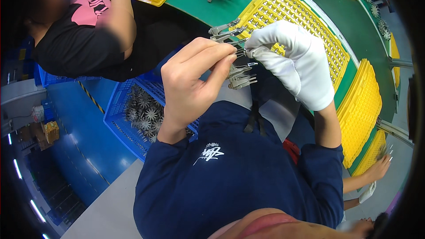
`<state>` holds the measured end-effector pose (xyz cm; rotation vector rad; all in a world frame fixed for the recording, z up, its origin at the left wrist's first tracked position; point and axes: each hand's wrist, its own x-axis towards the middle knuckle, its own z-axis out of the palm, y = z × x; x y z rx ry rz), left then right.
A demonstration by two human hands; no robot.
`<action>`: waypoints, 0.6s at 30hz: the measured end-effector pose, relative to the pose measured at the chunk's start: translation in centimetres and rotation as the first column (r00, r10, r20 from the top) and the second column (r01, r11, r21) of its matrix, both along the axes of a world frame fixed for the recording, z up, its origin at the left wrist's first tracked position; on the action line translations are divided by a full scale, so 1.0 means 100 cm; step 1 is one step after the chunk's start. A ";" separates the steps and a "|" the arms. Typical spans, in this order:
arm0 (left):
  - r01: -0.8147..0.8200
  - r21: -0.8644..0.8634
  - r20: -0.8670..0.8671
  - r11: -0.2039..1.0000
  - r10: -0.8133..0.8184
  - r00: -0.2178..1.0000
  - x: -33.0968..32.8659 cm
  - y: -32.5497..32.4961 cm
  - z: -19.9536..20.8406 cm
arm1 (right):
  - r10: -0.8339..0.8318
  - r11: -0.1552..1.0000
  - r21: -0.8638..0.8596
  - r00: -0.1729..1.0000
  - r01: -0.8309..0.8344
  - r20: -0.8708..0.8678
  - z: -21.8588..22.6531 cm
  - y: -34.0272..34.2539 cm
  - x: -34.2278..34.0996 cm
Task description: Assembling and inspecting small star-shaped metal components at a factory workstation.
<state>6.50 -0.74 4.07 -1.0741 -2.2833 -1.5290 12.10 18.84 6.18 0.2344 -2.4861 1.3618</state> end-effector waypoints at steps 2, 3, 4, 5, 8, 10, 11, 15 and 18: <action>0.016 -0.009 -0.008 1.000 -0.016 1.000 -0.001 0.001 0.000 | 0.006 1.000 0.005 1.000 -0.006 -0.013 -0.001 0.002 0.000; 0.021 -0.008 0.001 1.000 -0.021 1.000 -0.001 0.003 -0.001 | 0.016 1.000 0.012 1.000 -0.016 -0.026 -0.002 0.003 -0.001; 0.025 -0.007 0.009 1.000 -0.025 1.000 -0.002 0.003 -0.001 | 0.014 1.000 0.007 1.000 -0.014 -0.025 -0.003 0.003 -0.001; 0.027 -0.012 0.010 1.000 -0.027 1.000 -0.002 0.004 -0.001 | 0.028 1.000 0.006 0.998 -0.028 -0.048 -0.004 0.004 -0.001; 0.048 -0.020 -0.037 0.999 -0.049 0.998 -0.004 0.006 0.000 | 0.069 0.998 0.019 0.993 -0.068 -0.095 -0.006 0.006 -0.003; 0.071 -0.012 -0.025 0.997 -0.071 0.997 -0.004 0.006 0.000 | 0.097 0.995 0.035 0.988 -0.093 -0.121 -0.006 0.008 -0.004; 0.073 -0.015 -0.027 0.997 -0.073 0.997 -0.004 0.005 0.001 | 0.116 0.993 0.050 0.983 -0.110 -0.142 -0.007 0.008 -0.004; 0.097 -0.038 -0.004 0.995 -0.097 0.995 -0.003 0.003 0.002 | 0.126 0.979 0.184 0.971 -0.088 -0.205 -0.007 0.005 -0.001; 0.070 -0.060 -0.005 0.996 -0.070 0.998 -0.003 0.006 -0.005 | 0.121 0.969 0.237 0.966 -0.066 -0.228 -0.021 0.004 -0.001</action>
